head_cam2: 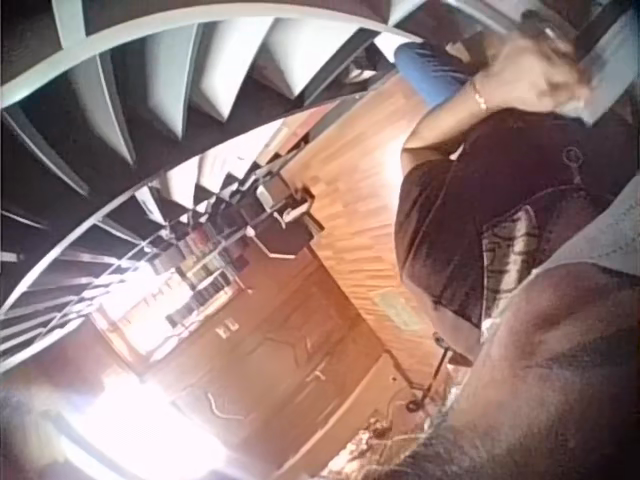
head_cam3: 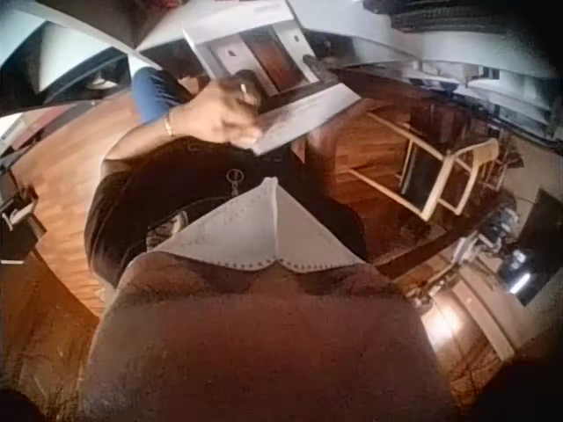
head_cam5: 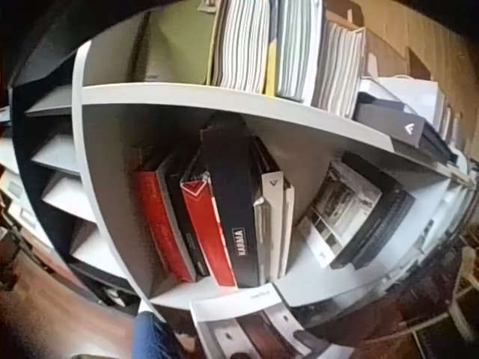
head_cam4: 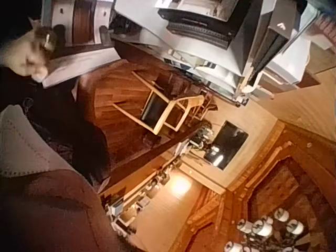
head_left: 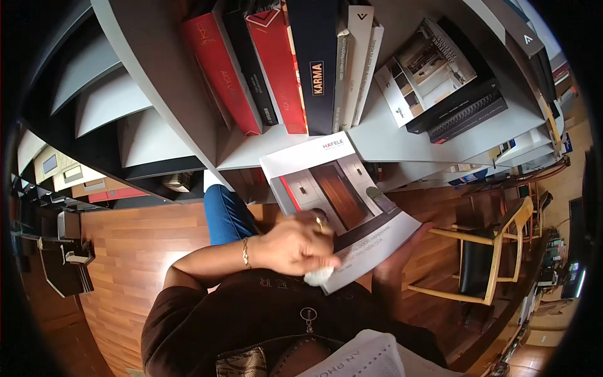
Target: Wiping dust off binders and books from a shelf using a cloth and reorganizing them.
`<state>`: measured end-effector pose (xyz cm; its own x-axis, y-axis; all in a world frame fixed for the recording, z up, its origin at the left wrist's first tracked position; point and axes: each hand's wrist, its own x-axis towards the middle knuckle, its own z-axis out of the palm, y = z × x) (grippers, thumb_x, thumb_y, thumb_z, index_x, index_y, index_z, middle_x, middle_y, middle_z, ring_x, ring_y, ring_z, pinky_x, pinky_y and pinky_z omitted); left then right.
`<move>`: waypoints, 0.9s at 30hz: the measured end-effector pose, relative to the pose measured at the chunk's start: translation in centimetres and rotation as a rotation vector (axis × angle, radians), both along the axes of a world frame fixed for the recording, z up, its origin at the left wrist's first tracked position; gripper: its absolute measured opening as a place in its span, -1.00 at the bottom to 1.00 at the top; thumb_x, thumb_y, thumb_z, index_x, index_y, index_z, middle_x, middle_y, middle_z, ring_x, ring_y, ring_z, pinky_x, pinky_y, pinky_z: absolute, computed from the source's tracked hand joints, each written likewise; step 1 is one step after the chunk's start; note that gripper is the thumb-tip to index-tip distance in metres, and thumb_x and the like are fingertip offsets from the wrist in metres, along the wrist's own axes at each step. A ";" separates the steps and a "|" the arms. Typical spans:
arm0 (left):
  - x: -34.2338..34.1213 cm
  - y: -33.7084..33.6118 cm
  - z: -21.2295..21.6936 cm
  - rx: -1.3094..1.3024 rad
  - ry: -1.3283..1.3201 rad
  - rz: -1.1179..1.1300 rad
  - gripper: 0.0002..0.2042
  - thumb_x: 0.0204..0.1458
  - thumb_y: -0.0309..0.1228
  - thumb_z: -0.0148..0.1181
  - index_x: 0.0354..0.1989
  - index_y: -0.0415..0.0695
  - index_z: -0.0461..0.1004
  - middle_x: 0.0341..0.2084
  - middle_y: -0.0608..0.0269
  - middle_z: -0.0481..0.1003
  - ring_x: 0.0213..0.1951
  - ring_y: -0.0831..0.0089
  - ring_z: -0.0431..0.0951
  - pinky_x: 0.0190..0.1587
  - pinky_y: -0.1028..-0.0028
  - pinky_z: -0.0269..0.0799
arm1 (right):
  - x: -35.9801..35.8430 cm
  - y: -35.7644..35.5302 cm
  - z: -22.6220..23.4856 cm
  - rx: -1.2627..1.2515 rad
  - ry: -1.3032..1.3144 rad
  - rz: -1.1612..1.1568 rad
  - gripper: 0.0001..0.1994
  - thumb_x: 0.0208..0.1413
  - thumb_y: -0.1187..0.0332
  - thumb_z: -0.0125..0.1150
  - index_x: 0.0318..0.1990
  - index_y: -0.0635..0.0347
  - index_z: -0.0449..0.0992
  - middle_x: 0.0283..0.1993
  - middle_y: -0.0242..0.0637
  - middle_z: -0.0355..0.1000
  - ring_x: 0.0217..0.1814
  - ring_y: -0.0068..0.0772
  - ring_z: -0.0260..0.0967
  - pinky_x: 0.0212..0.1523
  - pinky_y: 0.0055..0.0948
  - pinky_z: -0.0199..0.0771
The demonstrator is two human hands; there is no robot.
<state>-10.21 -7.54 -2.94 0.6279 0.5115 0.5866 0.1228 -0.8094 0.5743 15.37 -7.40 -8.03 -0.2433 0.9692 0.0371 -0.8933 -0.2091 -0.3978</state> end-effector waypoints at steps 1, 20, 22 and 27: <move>0.2 0.2 -0.6 -0.042 -0.045 0.100 -0.78 -0.12 -0.18 0.38 -0.54 -0.04 0.55 -0.57 0.30 0.37 -0.42 0.27 0.44 -0.34 0.34 0.33 | -0.1 -0.5 0.2 -0.006 -0.060 -0.044 -0.14 0.14 -0.40 -0.25 0.21 0.29 0.30 0.22 -0.16 0.33 0.19 -0.22 0.27 0.25 -0.22 0.21; -3.2 0.5 1.6 -0.219 0.365 -0.110 -0.44 -0.43 -0.25 0.49 -0.08 0.06 0.56 -0.30 0.29 0.37 -0.13 0.23 0.37 -0.09 0.31 0.35 | -0.8 -0.7 0.4 -0.194 -0.193 -0.133 -0.04 0.08 -0.48 -0.36 0.31 0.28 0.17 0.31 -0.19 0.23 0.29 -0.23 0.19 0.32 -0.23 0.10; -2.8 0.7 1.6 -0.188 0.343 -0.097 -0.47 -0.42 -0.24 0.48 -0.11 0.05 0.57 -0.29 0.30 0.39 -0.14 0.23 0.39 -0.10 0.31 0.35 | 0.0 -0.5 -0.5 -0.124 -0.210 -0.135 -0.06 0.11 -0.46 -0.39 0.31 0.26 0.17 0.31 -0.20 0.22 0.30 -0.25 0.18 0.33 -0.23 0.10; -1.7 0.1 -0.2 0.226 0.175 0.101 -0.55 -0.31 -0.07 0.43 -0.20 0.01 0.60 -0.34 0.33 0.46 -0.30 0.34 0.46 -0.30 0.40 0.36 | -0.4 -0.5 -1.0 0.101 -0.154 -0.192 -0.14 0.17 -0.40 -0.44 0.33 0.18 0.15 0.33 -0.26 0.20 0.33 -0.29 0.14 0.34 -0.23 0.07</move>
